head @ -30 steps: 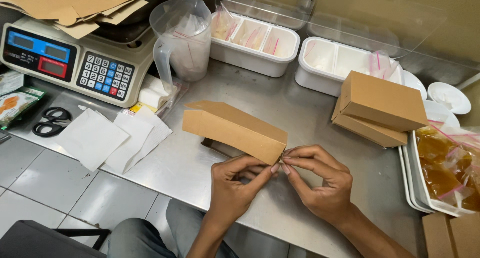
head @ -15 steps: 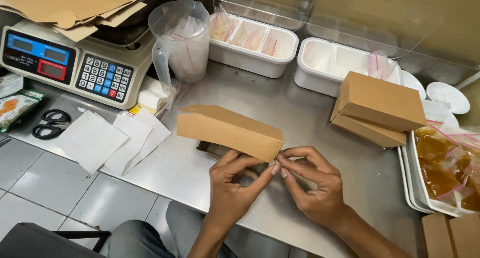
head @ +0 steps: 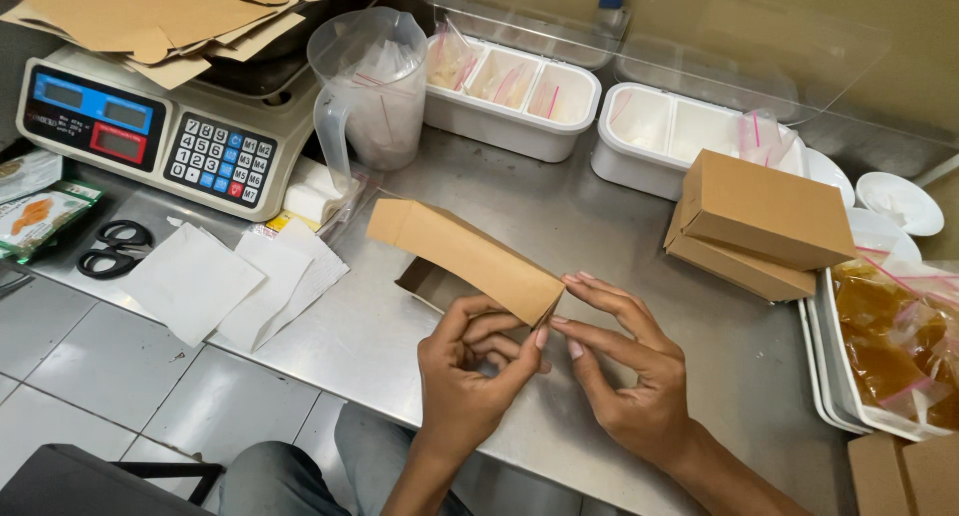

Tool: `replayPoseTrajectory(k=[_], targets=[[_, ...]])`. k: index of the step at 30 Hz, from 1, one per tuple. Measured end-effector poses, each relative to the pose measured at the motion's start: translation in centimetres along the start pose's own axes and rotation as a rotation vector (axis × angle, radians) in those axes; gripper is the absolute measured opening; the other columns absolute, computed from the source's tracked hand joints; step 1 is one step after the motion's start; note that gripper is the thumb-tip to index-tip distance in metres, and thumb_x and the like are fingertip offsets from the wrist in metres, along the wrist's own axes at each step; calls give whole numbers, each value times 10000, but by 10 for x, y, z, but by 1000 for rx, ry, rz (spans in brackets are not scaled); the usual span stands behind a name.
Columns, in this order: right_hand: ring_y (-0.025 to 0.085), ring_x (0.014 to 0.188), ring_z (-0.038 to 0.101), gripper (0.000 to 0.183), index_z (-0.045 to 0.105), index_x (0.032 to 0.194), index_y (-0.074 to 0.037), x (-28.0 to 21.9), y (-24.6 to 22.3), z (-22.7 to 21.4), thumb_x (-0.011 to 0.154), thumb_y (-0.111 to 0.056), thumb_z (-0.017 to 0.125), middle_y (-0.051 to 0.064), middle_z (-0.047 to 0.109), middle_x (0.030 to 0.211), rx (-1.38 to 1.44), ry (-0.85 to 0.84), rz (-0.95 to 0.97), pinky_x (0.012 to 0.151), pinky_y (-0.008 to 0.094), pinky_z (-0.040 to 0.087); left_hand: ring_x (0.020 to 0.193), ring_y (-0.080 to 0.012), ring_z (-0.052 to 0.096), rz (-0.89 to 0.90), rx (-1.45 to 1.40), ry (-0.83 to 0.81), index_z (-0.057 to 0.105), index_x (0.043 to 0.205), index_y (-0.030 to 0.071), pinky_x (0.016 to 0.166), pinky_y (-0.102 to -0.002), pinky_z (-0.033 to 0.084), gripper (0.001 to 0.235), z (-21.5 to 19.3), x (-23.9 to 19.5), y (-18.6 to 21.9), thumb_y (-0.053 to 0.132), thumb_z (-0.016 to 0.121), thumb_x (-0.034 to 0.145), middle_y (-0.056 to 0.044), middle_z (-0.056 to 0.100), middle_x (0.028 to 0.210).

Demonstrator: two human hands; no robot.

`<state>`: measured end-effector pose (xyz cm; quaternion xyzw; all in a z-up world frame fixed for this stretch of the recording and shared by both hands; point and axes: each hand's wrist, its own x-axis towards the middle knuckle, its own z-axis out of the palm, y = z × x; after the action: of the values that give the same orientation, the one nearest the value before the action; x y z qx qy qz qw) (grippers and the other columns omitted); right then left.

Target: The person assembles a cardboard takeout box by folding its flaps, places a napkin inside, and adds small sauce packets from a condiment tray.

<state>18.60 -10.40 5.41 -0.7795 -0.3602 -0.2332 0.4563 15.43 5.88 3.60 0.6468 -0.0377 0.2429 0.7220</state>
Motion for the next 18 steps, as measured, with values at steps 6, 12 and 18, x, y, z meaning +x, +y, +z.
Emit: replayPoseTrajectory(k=[6,12,18], targets=[[304,1286,670,288,604,1185,-21,-2,0,1,912,-19,695,174,704,1286,24,39,81,1171,416,512,421,-200,732,-88,-66,57,585,1090,30,402,-222,521,381,2,-1,-1,23,834,802,-93,836,860],[283,1203,674,459,589,1218,-12,-4,8,3,819,-12,817,153,686,1215,-54,58,-8,1104,380,543,467,-173,745,-135,-73,0,676,1097,-1,469,-212,589,392,2,1,4,53,887,771,-97,828,806],[284,1185,660,489,591,1250,-1,-6,14,3,822,-55,821,152,642,1226,-139,55,-26,1088,387,530,393,-129,672,-189,-80,-73,638,1133,-14,368,-207,554,394,1,2,6,61,853,812,-119,851,922]])
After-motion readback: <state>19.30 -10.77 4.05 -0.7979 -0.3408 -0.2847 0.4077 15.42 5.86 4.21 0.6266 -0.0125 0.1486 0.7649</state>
